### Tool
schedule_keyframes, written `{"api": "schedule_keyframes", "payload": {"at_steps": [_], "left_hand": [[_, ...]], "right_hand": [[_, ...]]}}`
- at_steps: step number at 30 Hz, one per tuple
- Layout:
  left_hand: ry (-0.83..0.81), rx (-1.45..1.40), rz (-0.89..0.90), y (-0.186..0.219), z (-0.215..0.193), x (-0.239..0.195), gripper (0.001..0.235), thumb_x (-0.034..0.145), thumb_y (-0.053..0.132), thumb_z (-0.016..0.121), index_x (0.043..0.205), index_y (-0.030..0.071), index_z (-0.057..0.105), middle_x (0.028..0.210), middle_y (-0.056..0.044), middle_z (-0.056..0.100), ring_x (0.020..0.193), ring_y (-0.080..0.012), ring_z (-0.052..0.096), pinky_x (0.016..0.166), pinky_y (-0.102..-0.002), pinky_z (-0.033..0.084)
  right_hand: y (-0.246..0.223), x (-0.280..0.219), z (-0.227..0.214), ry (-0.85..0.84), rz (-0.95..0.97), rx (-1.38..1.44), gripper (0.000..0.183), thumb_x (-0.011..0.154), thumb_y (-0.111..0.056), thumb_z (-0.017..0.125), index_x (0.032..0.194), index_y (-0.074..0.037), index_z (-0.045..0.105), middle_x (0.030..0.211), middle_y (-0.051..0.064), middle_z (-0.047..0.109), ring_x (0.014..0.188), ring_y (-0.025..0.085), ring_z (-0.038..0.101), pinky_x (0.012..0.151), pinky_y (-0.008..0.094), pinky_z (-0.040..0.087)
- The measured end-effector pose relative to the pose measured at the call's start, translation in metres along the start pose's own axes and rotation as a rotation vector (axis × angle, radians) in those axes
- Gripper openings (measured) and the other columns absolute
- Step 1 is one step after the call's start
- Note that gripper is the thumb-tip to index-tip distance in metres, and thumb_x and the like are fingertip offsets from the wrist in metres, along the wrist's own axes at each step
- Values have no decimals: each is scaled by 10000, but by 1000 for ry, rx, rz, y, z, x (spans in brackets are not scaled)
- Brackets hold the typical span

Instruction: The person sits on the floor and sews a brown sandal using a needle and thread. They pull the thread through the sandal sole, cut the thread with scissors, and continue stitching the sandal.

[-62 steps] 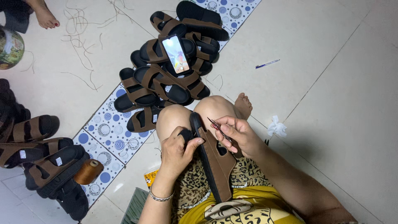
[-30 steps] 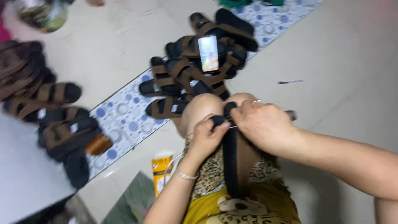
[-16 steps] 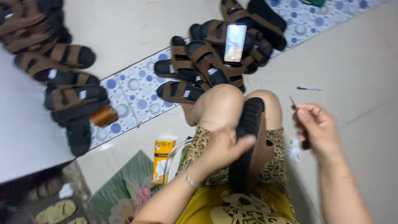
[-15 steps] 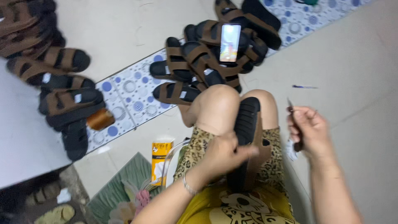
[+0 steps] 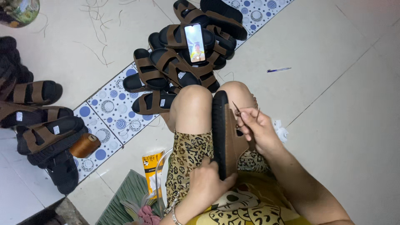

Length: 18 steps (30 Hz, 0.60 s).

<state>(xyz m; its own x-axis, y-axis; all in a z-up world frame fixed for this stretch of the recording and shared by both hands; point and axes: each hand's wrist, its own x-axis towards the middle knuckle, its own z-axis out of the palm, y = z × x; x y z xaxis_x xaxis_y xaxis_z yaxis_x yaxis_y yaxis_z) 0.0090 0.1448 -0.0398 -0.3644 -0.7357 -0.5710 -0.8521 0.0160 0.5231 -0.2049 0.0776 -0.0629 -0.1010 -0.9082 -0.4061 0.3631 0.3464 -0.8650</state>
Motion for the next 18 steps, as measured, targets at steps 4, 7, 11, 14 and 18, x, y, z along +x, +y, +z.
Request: {"api": "schedule_keyframes", "payload": {"at_steps": [4, 7, 11, 14, 18], "left_hand": [[-83, -210, -103, 2, -27, -14, 406, 879, 554, 709, 949, 158, 656, 1084, -3, 608, 992, -219, 650, 878, -416, 568], [-67, -238, -236, -10, -19, -10, 839, 723, 700, 806, 1232, 72, 582, 1285, -122, 564, 1186, -321, 593, 976, -481, 536], [99, -996, -203, -39, 0, 0, 318, 814, 278, 784, 1021, 97, 625, 720, -28, 631, 523, -121, 495, 465, -273, 375], [60, -1541, -68, -68, 13, 14, 453, 832, 157, 704, 1255, 15, 622, 957, -120, 666, 768, -215, 559, 699, -351, 435], [-6, -1937, 148, -109, 23, 32, 456, 812, 74, 640, 1232, -105, 637, 1101, -236, 744, 952, -342, 735, 851, -452, 617]], "right_hand": [[6, -9, 31, -179, 155, 539, 322, 1073, -280, 542, 1180, 18, 598, 822, 58, 620, 560, 95, 559, 396, 185, 455], [10, -27, 72, -329, 118, 545, 314, 1074, -314, 536, 1115, -18, 635, 783, -7, 629, 545, 68, 522, 412, 208, 404], [-5, -37, 88, -439, 10, 537, 376, 1029, -291, 628, 1232, 12, 539, 880, 48, 578, 613, 74, 514, 451, 189, 447], [-29, -37, 66, -463, -254, 448, 390, 1039, -353, 649, 1227, -20, 570, 862, 0, 603, 618, 59, 533, 456, 190, 478], [-56, -24, 27, -453, -297, 621, 388, 1105, -347, 560, 1230, 15, 615, 908, 39, 676, 652, 90, 582, 518, 213, 538]]}}
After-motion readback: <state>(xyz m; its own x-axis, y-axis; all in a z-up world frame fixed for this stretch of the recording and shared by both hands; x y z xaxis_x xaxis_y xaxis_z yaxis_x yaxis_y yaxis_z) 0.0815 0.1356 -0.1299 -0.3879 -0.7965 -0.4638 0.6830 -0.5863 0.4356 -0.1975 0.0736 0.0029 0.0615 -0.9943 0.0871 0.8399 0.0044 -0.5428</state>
